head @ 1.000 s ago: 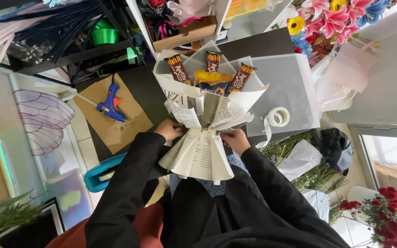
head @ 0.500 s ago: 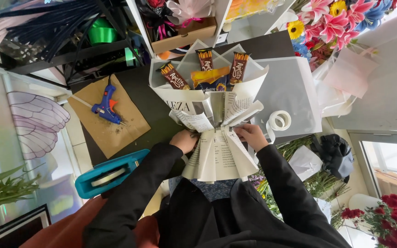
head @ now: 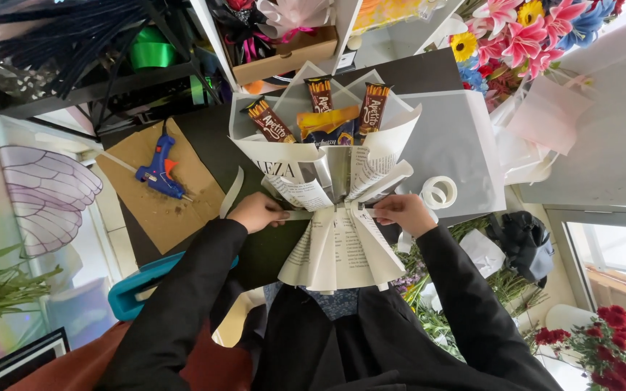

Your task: The person wraps a bouquet of chocolate bars with newspaper and secures it with a white ribbon. They use scissors to cut the ribbon and tie a bow around the base of the bouquet.

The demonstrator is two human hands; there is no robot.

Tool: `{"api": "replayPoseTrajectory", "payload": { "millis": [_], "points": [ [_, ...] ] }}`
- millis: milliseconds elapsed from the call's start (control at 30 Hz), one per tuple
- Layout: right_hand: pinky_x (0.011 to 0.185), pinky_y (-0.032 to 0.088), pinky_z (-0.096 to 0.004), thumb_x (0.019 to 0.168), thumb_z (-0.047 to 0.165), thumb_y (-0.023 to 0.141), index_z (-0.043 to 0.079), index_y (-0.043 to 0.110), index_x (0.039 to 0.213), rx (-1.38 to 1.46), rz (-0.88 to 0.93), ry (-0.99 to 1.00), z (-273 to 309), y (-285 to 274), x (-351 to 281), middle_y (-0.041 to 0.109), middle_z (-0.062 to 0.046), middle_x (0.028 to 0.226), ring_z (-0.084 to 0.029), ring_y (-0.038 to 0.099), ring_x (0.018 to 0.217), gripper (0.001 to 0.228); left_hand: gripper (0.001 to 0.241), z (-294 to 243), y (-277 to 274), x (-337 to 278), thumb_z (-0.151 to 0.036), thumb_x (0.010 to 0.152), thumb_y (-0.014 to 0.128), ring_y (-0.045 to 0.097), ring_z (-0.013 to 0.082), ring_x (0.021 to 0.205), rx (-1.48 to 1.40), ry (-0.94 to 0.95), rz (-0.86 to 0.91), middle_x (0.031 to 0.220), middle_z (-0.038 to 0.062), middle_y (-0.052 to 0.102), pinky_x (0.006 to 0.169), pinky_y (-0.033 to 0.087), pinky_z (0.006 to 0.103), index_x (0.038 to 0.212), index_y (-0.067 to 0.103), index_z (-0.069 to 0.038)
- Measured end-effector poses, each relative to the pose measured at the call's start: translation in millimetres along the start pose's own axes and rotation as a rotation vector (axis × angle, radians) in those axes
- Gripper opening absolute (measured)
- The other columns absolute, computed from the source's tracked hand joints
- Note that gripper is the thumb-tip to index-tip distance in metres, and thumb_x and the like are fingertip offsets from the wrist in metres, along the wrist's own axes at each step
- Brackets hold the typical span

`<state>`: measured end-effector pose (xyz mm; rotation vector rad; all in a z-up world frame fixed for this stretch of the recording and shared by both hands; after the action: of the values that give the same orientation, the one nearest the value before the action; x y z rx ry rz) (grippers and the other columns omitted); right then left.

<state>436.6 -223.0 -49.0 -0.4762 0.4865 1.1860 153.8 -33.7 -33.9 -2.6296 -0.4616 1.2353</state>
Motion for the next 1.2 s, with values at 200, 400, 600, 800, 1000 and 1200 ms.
{"api": "replayPoseTrajectory", "payload": {
  "millis": [200,400,600,800,1000,1200],
  "points": [
    [0.071,0.068,-0.036,0.087,0.000,0.078,-0.010,0.074,0.104,-0.008,-0.018,-0.004,10,-12,-13,0.076,-0.026,0.086,-0.027,0.077,0.076,0.020,0.022,-22,-17,-25,-0.030,0.091,0.069,0.077,0.0144,0.084,0.121,-0.011,-0.026,0.089,0.000,0.082,0.081,0.059,0.0292,0.097,0.082,-0.012],
    [0.073,0.067,-0.037,0.088,-0.001,0.077,-0.007,0.072,0.108,0.005,0.031,-0.008,18,-12,-20,0.076,-0.024,0.090,-0.029,0.077,0.080,0.022,0.024,-37,-32,-46,-0.025,0.091,0.072,0.076,0.0220,0.096,0.402,-0.023,-0.107,0.095,0.001,0.080,0.088,0.060,0.0406,0.114,0.075,-0.020],
    [0.080,0.066,-0.037,0.092,-0.001,0.071,-0.006,0.071,0.105,-0.025,0.084,-0.027,28,-14,-28,0.076,-0.023,0.094,-0.028,0.077,0.088,0.014,0.013,-108,-31,-125,-0.016,0.096,0.066,0.075,0.0307,0.100,0.535,0.040,-0.004,0.096,0.008,0.081,0.095,0.055,0.0448,0.103,0.077,-0.018],
    [0.078,0.066,-0.036,0.092,0.001,0.073,-0.005,0.072,0.106,-0.036,0.096,-0.053,44,-12,-32,0.077,-0.021,0.091,-0.025,0.076,0.085,0.016,0.032,-147,-34,-171,-0.014,0.103,0.049,0.071,0.0369,0.112,0.488,0.133,0.198,0.116,0.015,0.078,0.101,0.054,0.0482,0.116,0.078,-0.014],
    [0.079,0.065,-0.034,0.093,0.000,0.069,-0.007,0.072,0.106,-0.008,0.106,-0.071,57,-12,-39,0.076,-0.018,0.092,-0.022,0.075,0.086,0.015,0.048,-179,-40,-203,0.008,0.098,0.034,0.061,0.0509,0.125,0.279,0.224,0.333,0.129,0.033,0.067,0.109,0.048,0.0581,0.130,0.070,0.001],
    [0.082,0.065,-0.040,0.096,-0.007,0.049,-0.009,0.076,0.110,0.050,0.114,-0.075,60,-12,-42,0.075,-0.025,0.095,-0.026,0.074,0.091,0.030,0.029,-152,-37,-160,-0.006,0.098,0.058,0.074,0.0348,0.110,0.327,0.344,0.151,0.117,0.014,0.078,0.097,0.057,0.0429,0.111,0.082,-0.014]
  ]
}}
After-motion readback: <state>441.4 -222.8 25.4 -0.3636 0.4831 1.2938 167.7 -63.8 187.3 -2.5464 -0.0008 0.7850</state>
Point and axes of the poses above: each hand's wrist, its own x-axis towards the middle knuckle, its own y-axis out of the palm, z = x × y, the point moved 10 cm from there along x, towards the middle knuckle
